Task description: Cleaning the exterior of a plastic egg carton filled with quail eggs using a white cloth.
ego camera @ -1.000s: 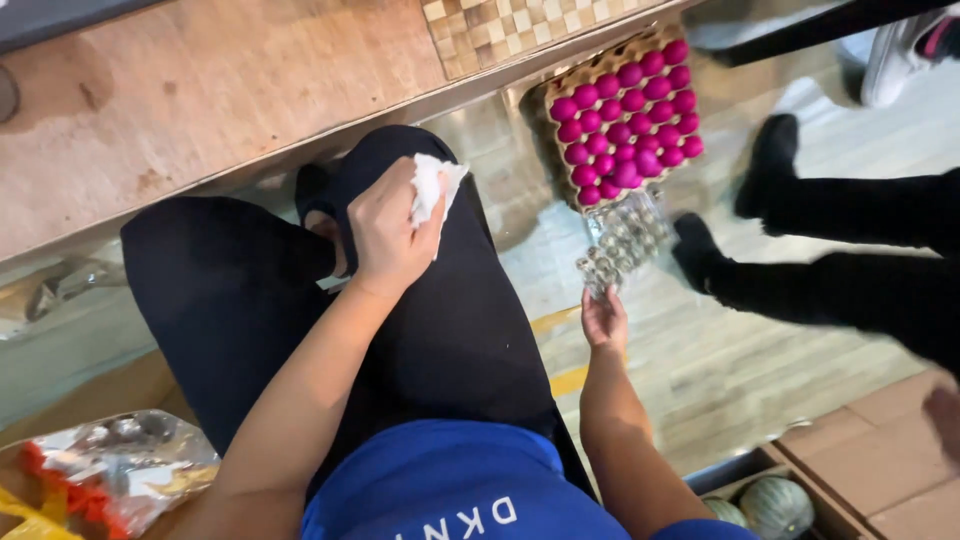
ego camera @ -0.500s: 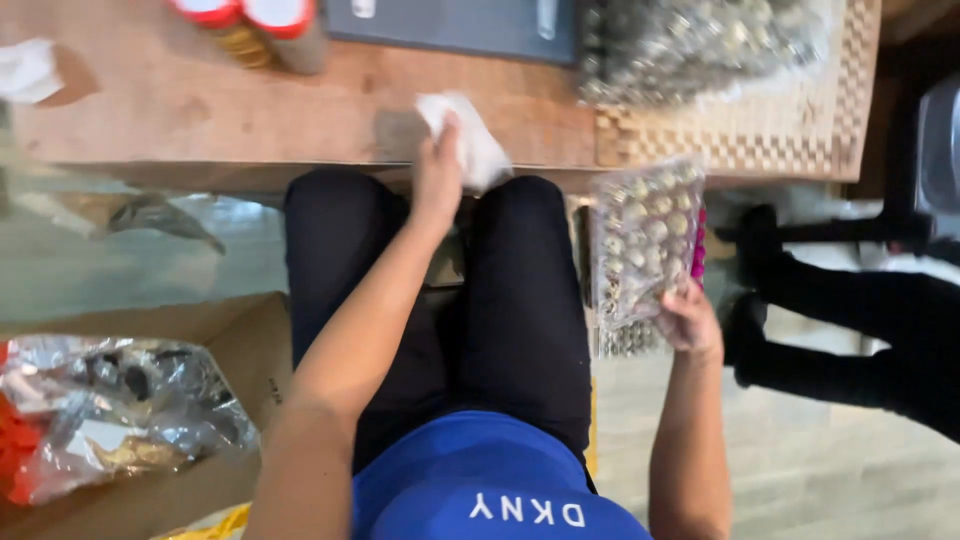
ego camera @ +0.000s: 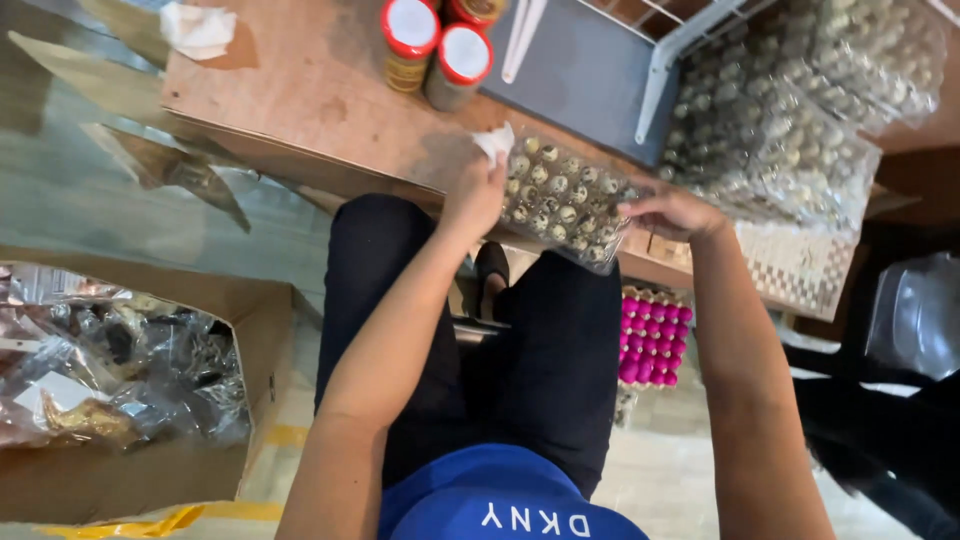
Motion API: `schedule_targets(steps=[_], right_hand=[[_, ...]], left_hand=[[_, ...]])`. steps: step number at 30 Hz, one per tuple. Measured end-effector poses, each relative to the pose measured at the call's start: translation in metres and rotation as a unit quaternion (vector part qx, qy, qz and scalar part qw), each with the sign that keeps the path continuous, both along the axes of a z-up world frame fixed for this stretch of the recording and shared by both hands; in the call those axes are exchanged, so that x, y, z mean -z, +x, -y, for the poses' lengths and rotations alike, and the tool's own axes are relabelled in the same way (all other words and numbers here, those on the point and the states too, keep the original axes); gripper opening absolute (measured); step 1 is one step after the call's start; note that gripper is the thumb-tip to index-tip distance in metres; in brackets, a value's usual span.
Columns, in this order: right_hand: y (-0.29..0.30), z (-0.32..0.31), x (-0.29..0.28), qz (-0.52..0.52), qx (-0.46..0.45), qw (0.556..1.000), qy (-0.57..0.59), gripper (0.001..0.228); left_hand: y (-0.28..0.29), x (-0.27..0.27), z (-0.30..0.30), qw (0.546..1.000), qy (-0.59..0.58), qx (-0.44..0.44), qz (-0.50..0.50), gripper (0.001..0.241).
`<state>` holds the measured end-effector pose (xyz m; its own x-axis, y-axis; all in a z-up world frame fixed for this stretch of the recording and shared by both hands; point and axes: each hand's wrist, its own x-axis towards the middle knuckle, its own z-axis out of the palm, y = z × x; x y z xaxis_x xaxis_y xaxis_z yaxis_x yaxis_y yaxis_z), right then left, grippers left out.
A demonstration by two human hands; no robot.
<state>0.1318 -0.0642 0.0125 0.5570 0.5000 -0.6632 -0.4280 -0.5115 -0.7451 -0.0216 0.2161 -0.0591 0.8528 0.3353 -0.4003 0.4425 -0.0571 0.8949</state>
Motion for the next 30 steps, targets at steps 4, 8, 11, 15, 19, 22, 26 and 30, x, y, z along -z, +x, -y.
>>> schedule_targets(steps=[4, 8, 11, 15, 19, 22, 26, 30], right_hand=[[0.035, -0.005, 0.029, 0.018, 0.007, 1.0, -0.013, 0.063], [0.045, -0.026, 0.048, 0.052, 0.019, 0.998, 0.007, 0.065], [0.035, -0.044, 0.049, 0.129, 0.028, 0.991, -0.012, 0.067], [0.023, -0.038, 0.076, 0.15, 0.083, 0.985, 0.024, 0.071], [0.02, -0.03, 0.076, 0.356, 0.022, 0.923, -0.142, 0.07], [-0.041, -0.07, 0.002, 0.436, 0.065, 0.896, 0.056, 0.058], [-0.1, -0.095, -0.012, 0.273, 0.109, 0.941, 0.166, 0.056], [-0.086, -0.068, 0.016, 0.261, 0.154, 0.945, 0.126, 0.017]], left_hand=[[-0.002, -0.018, -0.014, 1.0, 0.029, -0.009, 0.01, 0.052], [0.0, -0.016, -0.014, 0.997, 0.074, -0.02, -0.023, 0.052], [-0.005, -0.024, -0.017, 0.991, 0.123, -0.054, -0.014, 0.043], [-0.007, -0.034, -0.017, 0.916, 0.284, -0.176, 0.222, 0.023], [0.005, 0.01, 0.004, 0.857, 0.29, -0.191, 0.38, 0.026], [-0.009, -0.033, 0.007, 0.927, 0.126, -0.156, 0.317, 0.022], [-0.012, -0.003, 0.032, 0.928, 0.076, -0.113, 0.346, 0.025], [-0.028, -0.025, 0.026, 0.916, 0.165, -0.112, 0.347, 0.023]])
